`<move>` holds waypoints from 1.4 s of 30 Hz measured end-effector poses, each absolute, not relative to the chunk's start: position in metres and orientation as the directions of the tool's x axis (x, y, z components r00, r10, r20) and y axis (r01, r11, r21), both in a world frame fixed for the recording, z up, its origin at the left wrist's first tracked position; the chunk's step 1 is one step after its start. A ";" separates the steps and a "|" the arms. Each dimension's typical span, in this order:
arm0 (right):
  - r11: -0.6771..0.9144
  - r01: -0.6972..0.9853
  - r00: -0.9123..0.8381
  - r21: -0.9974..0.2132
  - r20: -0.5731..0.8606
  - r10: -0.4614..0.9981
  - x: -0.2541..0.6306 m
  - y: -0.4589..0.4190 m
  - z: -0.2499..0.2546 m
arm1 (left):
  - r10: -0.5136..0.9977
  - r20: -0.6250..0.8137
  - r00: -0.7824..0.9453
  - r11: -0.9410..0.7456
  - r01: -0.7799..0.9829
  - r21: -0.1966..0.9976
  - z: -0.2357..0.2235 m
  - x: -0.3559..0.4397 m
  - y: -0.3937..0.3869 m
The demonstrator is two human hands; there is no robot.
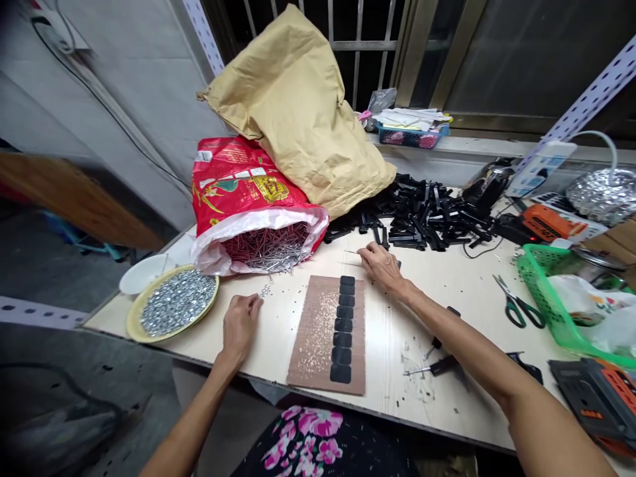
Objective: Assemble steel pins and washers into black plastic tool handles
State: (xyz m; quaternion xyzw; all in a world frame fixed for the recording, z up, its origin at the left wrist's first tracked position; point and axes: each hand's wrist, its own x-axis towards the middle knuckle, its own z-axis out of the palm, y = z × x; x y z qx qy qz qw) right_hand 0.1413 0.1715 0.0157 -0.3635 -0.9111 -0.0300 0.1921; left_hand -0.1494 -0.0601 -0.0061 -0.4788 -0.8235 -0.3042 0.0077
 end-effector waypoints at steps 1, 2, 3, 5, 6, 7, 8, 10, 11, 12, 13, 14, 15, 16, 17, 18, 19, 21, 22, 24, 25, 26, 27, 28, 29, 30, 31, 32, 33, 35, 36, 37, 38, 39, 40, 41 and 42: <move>0.743 0.657 -0.648 -0.125 0.411 0.642 0.144 0.164 0.021 | 0.789 0.283 -0.545 0.362 0.786 0.502 -0.006 -0.149 -0.058; 0.754 0.637 -0.637 -0.158 0.443 0.631 0.147 0.157 0.025 | 0.791 0.268 -0.549 0.361 0.774 0.520 -0.006 -0.149 -0.056; 0.765 0.616 -0.628 -0.185 0.471 0.619 0.149 0.149 0.030 | 0.788 0.255 -0.561 0.357 0.752 0.554 -0.006 -0.149 -0.055; 0.780 0.580 -0.613 -0.234 0.506 0.607 0.149 0.134 0.039 | 0.769 0.226 -0.599 0.345 0.685 0.641 -0.004 -0.151 -0.053; 0.780 0.568 -0.603 -0.263 0.513 0.612 0.147 0.127 0.043 | 0.756 0.210 -0.620 0.343 0.648 0.680 -0.003 -0.153 -0.053; 0.776 0.556 -0.594 -0.297 0.512 0.621 0.145 0.120 0.046 | 0.743 0.193 -0.641 0.344 0.614 0.711 -0.002 -0.155 -0.053; 0.771 0.544 -0.587 -0.332 0.507 0.632 0.141 0.113 0.049 | 0.731 0.178 -0.659 0.348 0.584 0.733 -0.001 -0.157 -0.053; 0.764 0.509 -0.587 -0.396 0.489 0.645 0.131 0.100 0.055 | 0.717 0.143 -0.682 0.359 0.537 0.763 0.003 -0.160 -0.054; 0.765 0.485 -0.593 -0.424 0.483 0.644 0.125 0.093 0.058 | 0.714 0.118 -0.691 0.362 0.508 0.782 0.005 -0.159 -0.056; 0.768 0.456 -0.603 -0.450 0.478 0.639 0.119 0.086 0.061 | 0.715 0.093 -0.693 0.364 0.483 0.797 0.008 -0.157 -0.057; 0.772 0.424 -0.615 -0.474 0.474 0.629 0.112 0.078 0.064 | 0.719 0.063 -0.692 0.354 0.443 0.824 0.011 -0.153 -0.058; 0.778 0.387 -0.630 -0.494 0.474 0.615 0.106 0.071 0.066 | 0.723 0.023 -0.691 0.331 0.375 0.866 0.016 -0.147 -0.059; 0.788 0.350 -0.649 -0.507 0.475 0.594 0.099 0.063 0.068 | 0.728 -0.019 -0.685 0.297 0.291 0.909 0.021 -0.140 -0.059; 0.801 0.317 -0.670 -0.508 0.478 0.568 0.093 0.056 0.069 | 0.728 -0.089 -0.680 0.231 0.122 0.965 0.027 -0.132 -0.058; 0.816 0.291 -0.693 -0.499 0.479 0.540 0.088 0.050 0.070 | 0.729 -0.160 -0.665 0.167 -0.054 0.985 0.033 -0.123 -0.056; 0.831 0.275 -0.713 -0.483 0.478 0.513 0.083 0.045 0.070 | 0.728 -0.215 -0.650 0.114 -0.195 0.974 0.039 -0.114 -0.054; 0.844 0.268 -0.727 -0.464 0.478 0.493 0.079 0.041 0.070 | 0.730 -0.252 -0.636 0.069 -0.298 0.952 0.044 -0.105 -0.051; 0.859 0.279 -0.745 -0.430 0.468 0.476 0.074 0.036 0.069 | 0.733 -0.284 -0.618 0.007 -0.410 0.912 0.054 -0.089 -0.044; 0.860 0.293 -0.747 -0.417 0.462 0.478 0.073 0.036 0.068 | 0.737 -0.285 -0.613 -0.017 -0.438 0.899 0.057 -0.083 -0.041; 0.859 0.325 -0.744 -0.396 0.454 0.491 0.073 0.035 0.068 | 0.746 -0.273 -0.607 -0.056 -0.466 0.883 0.061 -0.074 -0.036; 0.858 0.340 -0.742 -0.386 0.450 0.497 0.074 0.036 0.068 | 0.753 -0.262 -0.604 -0.071 -0.471 0.879 0.063 -0.071 -0.035; 0.857 0.353 -0.739 -0.376 0.449 0.501 0.075 0.036 0.069 | 0.760 -0.252 -0.599 -0.081 -0.472 0.878 0.064 -0.069 -0.033; 0.857 0.362 -0.737 -0.367 0.450 0.504 0.076 0.036 0.069 | 0.767 -0.244 -0.593 -0.086 -0.471 0.878 0.064 -0.068 -0.033; 0.857 0.369 -0.736 -0.360 0.450 0.506 0.077 0.036 0.070 | 0.774 -0.236 -0.587 -0.087 -0.469 0.879 0.065 -0.067 -0.032; 0.857 0.373 -0.734 -0.356 0.451 0.507 0.078 0.036 0.070 | 0.779 -0.231 -0.583 -0.088 -0.467 0.880 0.065 -0.067 -0.032; 0.856 0.376 -0.731 -0.356 0.453 0.510 0.079 0.036 0.070 | 0.782 -0.227 -0.581 -0.089 -0.465 0.881 0.066 -0.067 -0.033; 0.855 0.376 -0.728 -0.358 0.456 0.512 0.080 0.036 0.070 | 0.782 -0.225 -0.581 -0.092 -0.465 0.881 0.066 -0.067 -0.033; 0.853 0.375 -0.726 -0.362 0.457 0.514 0.080 0.036 0.069 | 0.781 -0.223 -0.583 -0.097 -0.466 0.879 0.066 -0.067 -0.033; 0.852 0.375 -0.725 -0.365 0.457 0.515 0.080 0.036 0.068 | 0.779 -0.222 -0.586 -0.099 -0.466 0.879 0.066 -0.067 -0.034; 0.849 0.382 -0.723 -0.364 0.455 0.520 0.080 0.036 0.067 | 0.774 -0.214 -0.596 -0.099 -0.447 0.889 0.065 -0.066 -0.035; 0.848 0.387 -0.721 -0.362 0.453 0.523 0.080 0.036 0.067 | 0.772 -0.202 -0.603 -0.098 -0.427 0.899 0.064 -0.066 -0.035; 0.845 0.394 -0.719 -0.360 0.453 0.528 0.080 0.035 0.067 | 0.770 -0.186 -0.610 -0.099 -0.403 0.910 0.063 -0.065 -0.035; 0.842 0.403 -0.714 -0.358 0.453 0.534 0.081 0.035 0.067 | 0.769 -0.168 -0.617 -0.101 -0.377 0.921 0.062 -0.065 -0.035; 0.839 0.413 -0.707 -0.354 0.455 0.541 0.081 0.034 0.068 | 0.767 -0.152 -0.623 -0.104 -0.356 0.929 0.061 -0.065 -0.034; 0.835 0.426 -0.701 -0.348 0.457 0.548 0.081 0.033 0.068 | 0.766 -0.142 -0.626 -0.105 -0.341 0.934 0.060 -0.065 -0.034; 0.833 0.439 -0.695 -0.336 0.460 0.552 0.081 0.032 0.069 | 0.766 -0.138 -0.628 -0.104 -0.334 0.937 0.059 -0.066 -0.033; 0.832 0.453 -0.691 -0.319 0.464 0.554 0.082 0.031 0.069 | 0.767 -0.141 -0.626 -0.099 -0.332 0.938 0.058 -0.066 -0.033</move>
